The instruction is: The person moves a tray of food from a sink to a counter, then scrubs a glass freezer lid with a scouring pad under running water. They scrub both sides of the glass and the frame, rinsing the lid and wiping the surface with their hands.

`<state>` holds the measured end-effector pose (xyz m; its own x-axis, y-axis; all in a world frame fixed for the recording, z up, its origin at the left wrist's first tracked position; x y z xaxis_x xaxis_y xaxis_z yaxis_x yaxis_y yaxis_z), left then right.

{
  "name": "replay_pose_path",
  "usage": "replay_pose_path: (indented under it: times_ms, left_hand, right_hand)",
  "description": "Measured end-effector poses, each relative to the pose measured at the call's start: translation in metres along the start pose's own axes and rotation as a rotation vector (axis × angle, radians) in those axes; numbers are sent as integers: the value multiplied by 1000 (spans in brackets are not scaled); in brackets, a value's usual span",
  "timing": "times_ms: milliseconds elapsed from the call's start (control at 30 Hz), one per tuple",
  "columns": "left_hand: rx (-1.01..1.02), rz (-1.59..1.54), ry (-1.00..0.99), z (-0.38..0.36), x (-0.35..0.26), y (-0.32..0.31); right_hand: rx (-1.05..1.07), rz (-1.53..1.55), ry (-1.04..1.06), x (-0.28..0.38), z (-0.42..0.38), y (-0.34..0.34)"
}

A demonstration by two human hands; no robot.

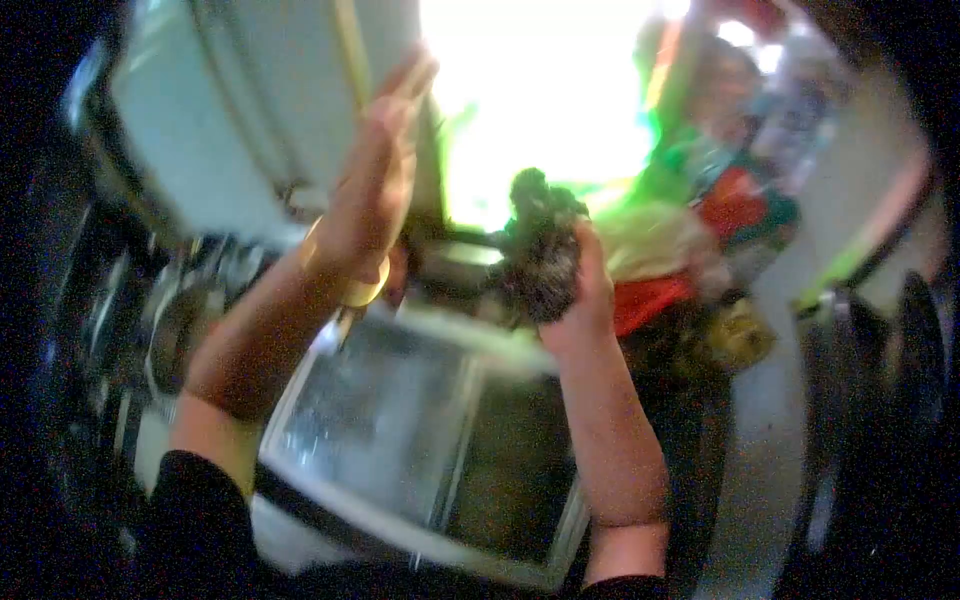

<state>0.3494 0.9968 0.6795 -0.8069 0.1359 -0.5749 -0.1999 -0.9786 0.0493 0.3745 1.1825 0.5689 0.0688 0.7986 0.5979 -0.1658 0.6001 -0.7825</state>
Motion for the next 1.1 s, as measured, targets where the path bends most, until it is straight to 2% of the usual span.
replay_pose_path:
  times_ms: [33, 67, 100, 133, 167, 233, 267, 300, 333, 367, 400, 433, 500, 533, 567, 633, 667, 700, 867, 900, 967, 1033, 1100]
  left_hand:
    - [-26, 72, -139, -55, -22, 41]
    - [-205, 130, -105, -122, -35, 78]
    - [-382, 180, -60, -191, -48, 115]
    - [-497, 431, 70, -258, -58, 158]
    - [-824, 486, 383, -332, -63, 199]
    - [-1290, 654, 838, -460, -62, 258]
    - [-1390, 500, 934, -508, -52, 275]
    - [-1484, 333, 1021, -543, -43, 290]
    - [-1455, 101, 1113, -558, -31, 298]
    - [-1409, -145, 1196, -564, -14, 299]
    - [-1311, -250, 1335, -564, -10, 303]
    - [-1292, -471, 1366, -553, -12, 308]
    - [-980, -335, 1395, -545, -16, 320]
    - [-859, -250, 1469, -543, -18, 323]
    - [-834, -228, 1461, -552, -18, 322]
    - [-743, -185, 1416, -558, -11, 327]
    - [-808, -183, 1428, -553, -11, 323]
    - [-868, -284, 1455, -546, -13, 323]
    - [-830, -269, 1446, -549, -15, 320]
    - [-818, -268, 1413, -548, -13, 322]
    - [-851, -330, 1329, -555, -10, 320]
    - [-909, -415, 1307, -558, -12, 315]
    - [-891, -425, 1290, -564, -9, 310]
  right_hand:
    - [44, 59, -186, -36, -27, 19]
    - [-192, 77, -363, -68, -60, 15]
    - [-207, 176, -519, -108, -84, 27]
    - [-401, 96, -568, -142, -107, 33]
    - [-583, 6, -598, -176, -124, 34]
    - [-359, -428, -513, -239, -139, 32]
    - [-271, -697, -368, -263, -148, 7]
    - [-23, -982, -120, -297, -153, 4]
    - [243, -1430, 196, -319, -153, -24]
    - [379, -1579, 242, -347, -158, -45]
    - [617, -1664, 301, -377, -167, -56]
    - [850, -1795, 264, -409, -174, -62]
    - [1068, -1860, 259, -454, -152, -71]
    - [945, -2043, 329, -483, -102, -42]
    - [811, -2220, 388, -500, -63, -5]
    - [501, -2199, 437, -467, -32, -28]
    - [343, -2176, 475, -460, -19, -42]
    - [544, -2280, 430, -475, -45, -46]
    - [579, -2303, 169, -479, -45, -58]
    - [332, -2109, 443, -467, -12, -52]
    - [176, -2205, 529, -469, 1, -44]
    - [375, -2271, 402, -487, -62, -61]
    - [483, -1984, 519, -495, -145, -83]
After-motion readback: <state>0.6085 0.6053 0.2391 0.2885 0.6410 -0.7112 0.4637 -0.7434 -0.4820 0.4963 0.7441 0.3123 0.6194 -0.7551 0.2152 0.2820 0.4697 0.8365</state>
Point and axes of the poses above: each hand's wrist, its own z-axis towards the middle knuckle, its own y-axis out of the back of the hand, x = y × z, the point moved 3 cm from there along z, towards the middle knuckle, and after that the axes turned 5 degrees about -x, right-handed, at the moved point
